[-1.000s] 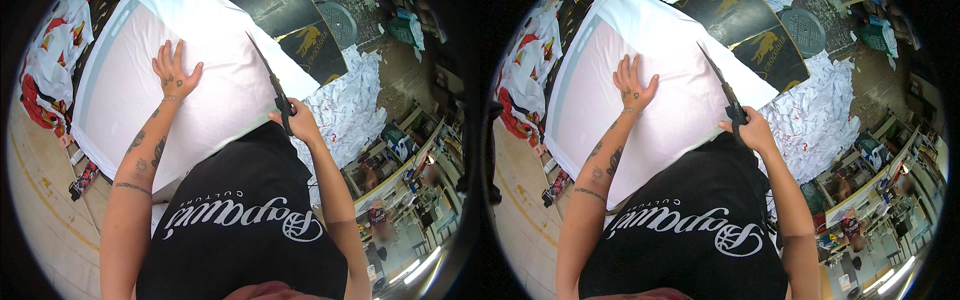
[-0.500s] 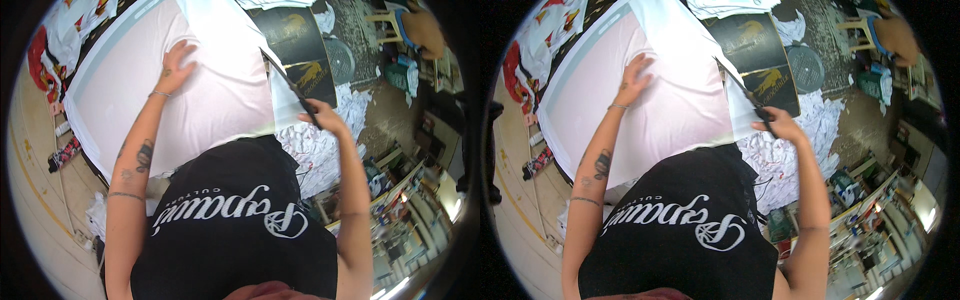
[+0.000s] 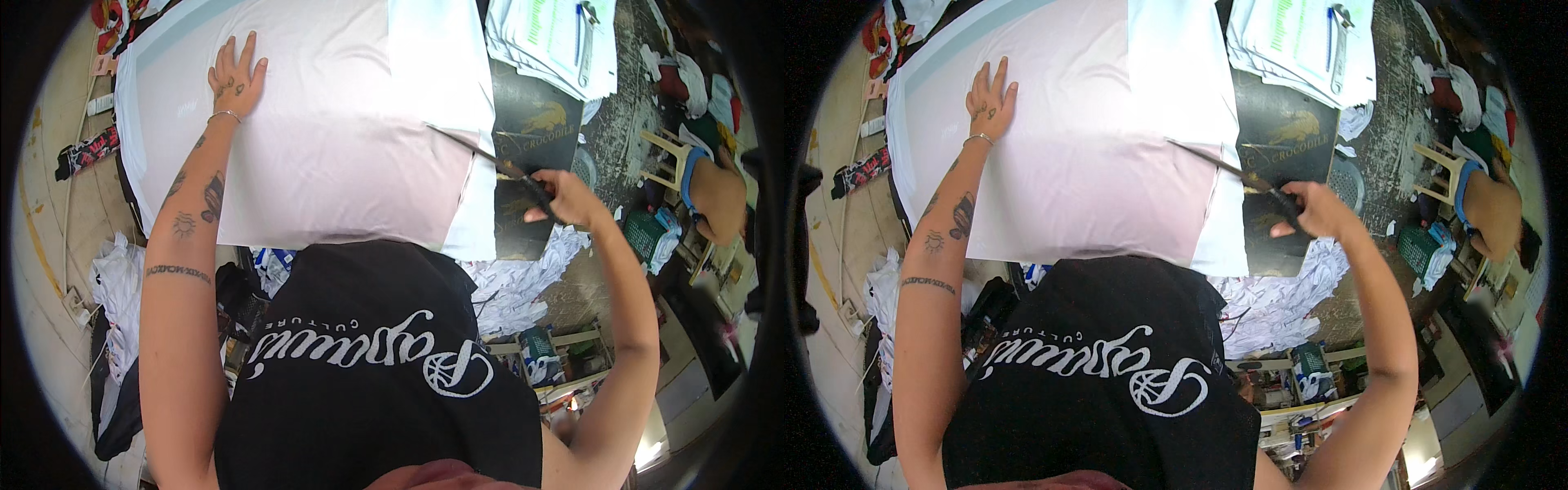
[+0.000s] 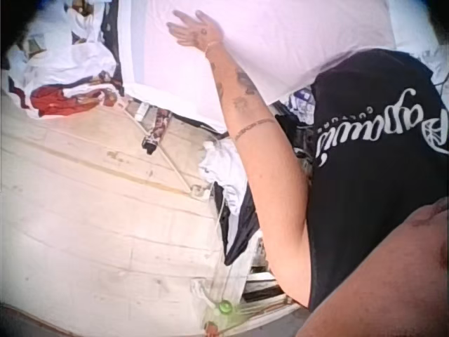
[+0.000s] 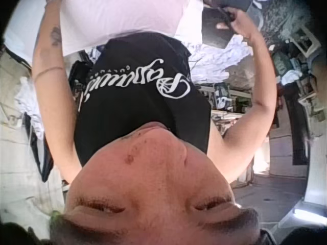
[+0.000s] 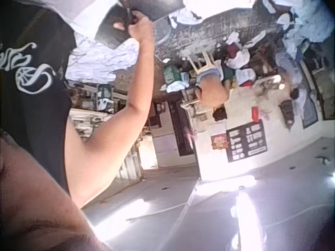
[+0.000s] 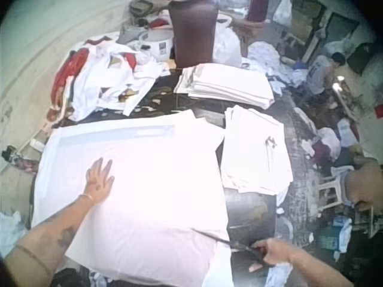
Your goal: The person uses shears to cut a large white sheet of fabric on a worktable, then places a red and white jersey on top and trims the edges. The person repeats this process with additional sheets and jerseys, stacking the cut pieces.
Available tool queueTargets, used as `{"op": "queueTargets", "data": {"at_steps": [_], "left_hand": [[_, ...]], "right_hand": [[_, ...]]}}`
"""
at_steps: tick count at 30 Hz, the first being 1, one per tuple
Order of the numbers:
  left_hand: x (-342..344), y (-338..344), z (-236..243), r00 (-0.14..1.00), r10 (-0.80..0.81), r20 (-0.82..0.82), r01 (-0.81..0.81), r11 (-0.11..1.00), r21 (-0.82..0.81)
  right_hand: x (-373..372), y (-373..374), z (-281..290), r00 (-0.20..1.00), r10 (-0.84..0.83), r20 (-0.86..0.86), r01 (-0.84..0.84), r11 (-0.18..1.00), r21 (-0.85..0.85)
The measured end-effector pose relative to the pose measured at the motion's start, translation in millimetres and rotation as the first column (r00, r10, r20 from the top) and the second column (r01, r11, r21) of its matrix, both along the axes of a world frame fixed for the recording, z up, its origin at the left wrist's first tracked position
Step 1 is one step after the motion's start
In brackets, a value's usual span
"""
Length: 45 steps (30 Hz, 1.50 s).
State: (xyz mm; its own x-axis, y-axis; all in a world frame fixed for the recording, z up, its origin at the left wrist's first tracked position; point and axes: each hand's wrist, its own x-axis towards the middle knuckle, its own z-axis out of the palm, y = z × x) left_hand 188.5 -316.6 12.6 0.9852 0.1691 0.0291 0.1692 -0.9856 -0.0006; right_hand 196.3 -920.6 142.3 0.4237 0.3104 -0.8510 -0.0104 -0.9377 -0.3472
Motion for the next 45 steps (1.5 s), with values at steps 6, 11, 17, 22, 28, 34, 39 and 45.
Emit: {"op": "queueTargets", "data": {"at_steps": [6,11,17,22,28,34,39,45], "left_hand": [[-10,9,-20,0.975,-0.049,0.218,0.083,0.985,-0.149],[-9,8,-11,0.984,-0.063,0.167,0.093,0.98,-0.176],[-15,11,-14,0.983,-0.058,0.172,0.096,0.97,-0.222],[-4,12,-5,0.986,-0.037,0.164,0.091,0.938,-0.334],[21,-20,154,0.993,0.082,-0.08,-0.109,0.473,-0.874],[-16,-43,287,0.701,-0.532,0.474,-0.152,-0.762,-0.629],[-19,-62,286,0.804,-0.198,0.561,0.034,-0.926,-0.375],[-7,-77,270,0.805,0.107,0.584,0.314,-0.912,-0.266]], "right_hand": [[-43,33,-20,0.93,-0.321,-0.178,0.338,0.938,0.074],[-82,93,-13,0.864,-0.476,-0.167,0.499,0.855,0.144],[-103,168,-13,0.772,-0.629,-0.093,0.628,0.777,-0.047],[-88,211,-27,0.687,-0.693,-0.217,0.722,0.685,0.098],[-61,246,-42,0.571,-0.804,-0.166,0.807,0.512,0.295],[-19,269,-49,0.555,-0.818,-0.151,0.814,0.497,0.3],[31,284,-42,0.546,-0.817,-0.183,0.831,0.5,0.245],[85,302,-32,0.525,-0.837,-0.154,0.846,0.495,0.198]]}}
